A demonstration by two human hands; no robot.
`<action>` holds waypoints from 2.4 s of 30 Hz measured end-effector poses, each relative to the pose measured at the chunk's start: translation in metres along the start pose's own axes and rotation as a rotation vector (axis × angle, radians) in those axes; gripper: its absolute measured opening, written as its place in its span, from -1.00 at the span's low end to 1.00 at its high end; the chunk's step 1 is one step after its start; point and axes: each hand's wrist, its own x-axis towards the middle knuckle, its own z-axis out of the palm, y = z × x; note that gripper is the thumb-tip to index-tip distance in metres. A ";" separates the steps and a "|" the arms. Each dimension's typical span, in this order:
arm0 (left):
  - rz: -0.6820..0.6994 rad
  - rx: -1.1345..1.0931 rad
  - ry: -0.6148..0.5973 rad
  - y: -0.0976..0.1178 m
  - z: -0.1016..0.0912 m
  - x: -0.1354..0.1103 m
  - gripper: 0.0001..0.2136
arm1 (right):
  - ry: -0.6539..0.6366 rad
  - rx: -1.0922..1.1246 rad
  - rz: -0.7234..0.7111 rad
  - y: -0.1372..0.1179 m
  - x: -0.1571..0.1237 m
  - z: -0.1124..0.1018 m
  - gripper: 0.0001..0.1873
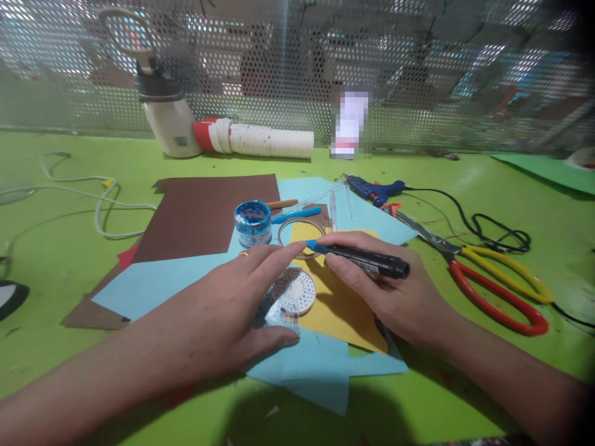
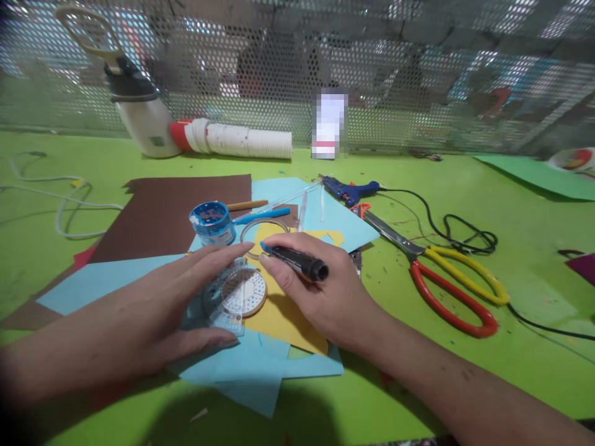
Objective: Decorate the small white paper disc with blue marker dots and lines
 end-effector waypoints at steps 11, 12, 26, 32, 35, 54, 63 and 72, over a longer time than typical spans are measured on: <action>-0.006 0.001 -0.010 0.003 0.000 0.000 -0.27 | -0.001 0.009 -0.021 -0.003 -0.002 0.000 -0.83; -0.006 0.003 -0.009 0.003 0.000 0.000 -0.27 | 0.000 0.007 -0.019 -0.003 -0.002 0.000 -0.83; -0.011 0.017 0.009 0.000 0.006 0.002 -0.22 | 0.066 0.148 0.117 -0.012 -0.004 0.001 -0.89; -0.035 0.009 0.003 0.001 0.005 0.002 -0.19 | 0.042 0.153 0.118 -0.008 -0.007 0.005 -0.95; -0.043 -0.001 0.004 0.002 0.004 0.003 -0.19 | 0.030 0.158 0.119 -0.007 -0.007 0.006 -0.95; -0.081 -0.040 -0.033 0.003 0.005 0.005 -0.22 | -0.061 -0.409 0.025 0.051 0.015 -0.013 -0.53; -0.032 -0.059 0.022 -0.004 0.012 0.005 -0.20 | -0.128 -0.777 0.122 0.052 0.034 -0.029 -0.47; 0.003 -0.095 0.040 -0.002 0.010 0.009 -0.18 | -0.234 -0.986 0.116 0.039 0.057 -0.032 -0.42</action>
